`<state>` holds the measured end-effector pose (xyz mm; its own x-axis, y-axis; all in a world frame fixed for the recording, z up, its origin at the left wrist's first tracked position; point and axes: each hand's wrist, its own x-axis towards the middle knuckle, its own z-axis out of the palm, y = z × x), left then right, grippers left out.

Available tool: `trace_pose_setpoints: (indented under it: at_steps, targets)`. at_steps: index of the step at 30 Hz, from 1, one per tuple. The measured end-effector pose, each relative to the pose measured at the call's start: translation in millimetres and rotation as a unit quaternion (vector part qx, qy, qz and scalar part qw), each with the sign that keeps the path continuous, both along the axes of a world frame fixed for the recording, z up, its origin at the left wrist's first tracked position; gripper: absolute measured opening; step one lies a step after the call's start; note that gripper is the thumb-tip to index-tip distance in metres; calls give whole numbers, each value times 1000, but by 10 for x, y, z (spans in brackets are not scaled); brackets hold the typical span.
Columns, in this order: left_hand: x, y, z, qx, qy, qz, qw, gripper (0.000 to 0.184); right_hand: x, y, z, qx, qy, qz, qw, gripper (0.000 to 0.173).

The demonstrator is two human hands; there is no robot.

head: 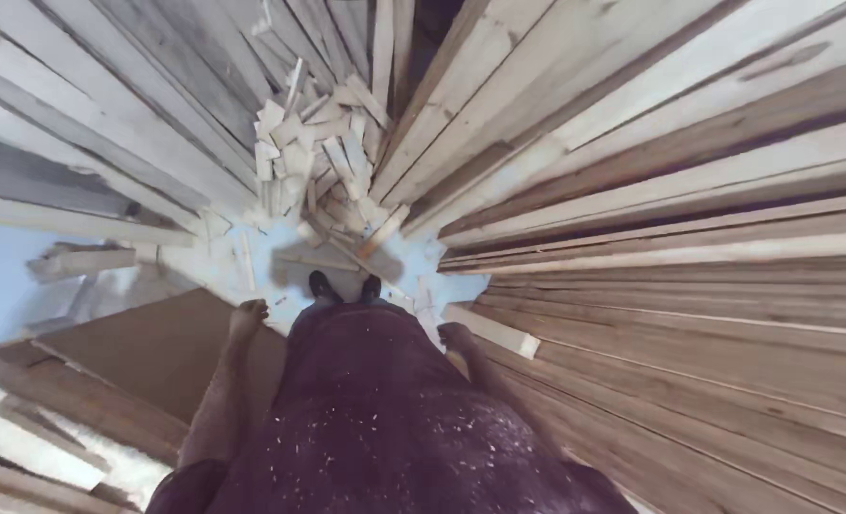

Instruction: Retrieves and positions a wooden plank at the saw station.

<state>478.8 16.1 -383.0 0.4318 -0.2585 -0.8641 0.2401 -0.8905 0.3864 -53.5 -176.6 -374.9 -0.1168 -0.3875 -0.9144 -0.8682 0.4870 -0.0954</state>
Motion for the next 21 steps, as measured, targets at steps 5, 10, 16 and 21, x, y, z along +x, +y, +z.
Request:
trace_pose_setpoints:
  at_steps: [5, 10, 16, 21]
  targets:
    - [-179, -41, -103, 10, 29, -63, 998, 43, -396, 291, 5, -16, 47, -166, 985, 38]
    - [-210, 361, -395, 68, 46, -166, 983, 47, -312, 535, -40, -48, -29, -261, 964, 34]
    - [-142, 471, -272, 104, 58, -169, 979, 47, 639, 272, 1035, 21, -45, -137, 989, 33]
    - [-51, 244, -101, 101, 12, -164, 981, 49, 228, 470, 227, -51, -60, -70, 994, 35]
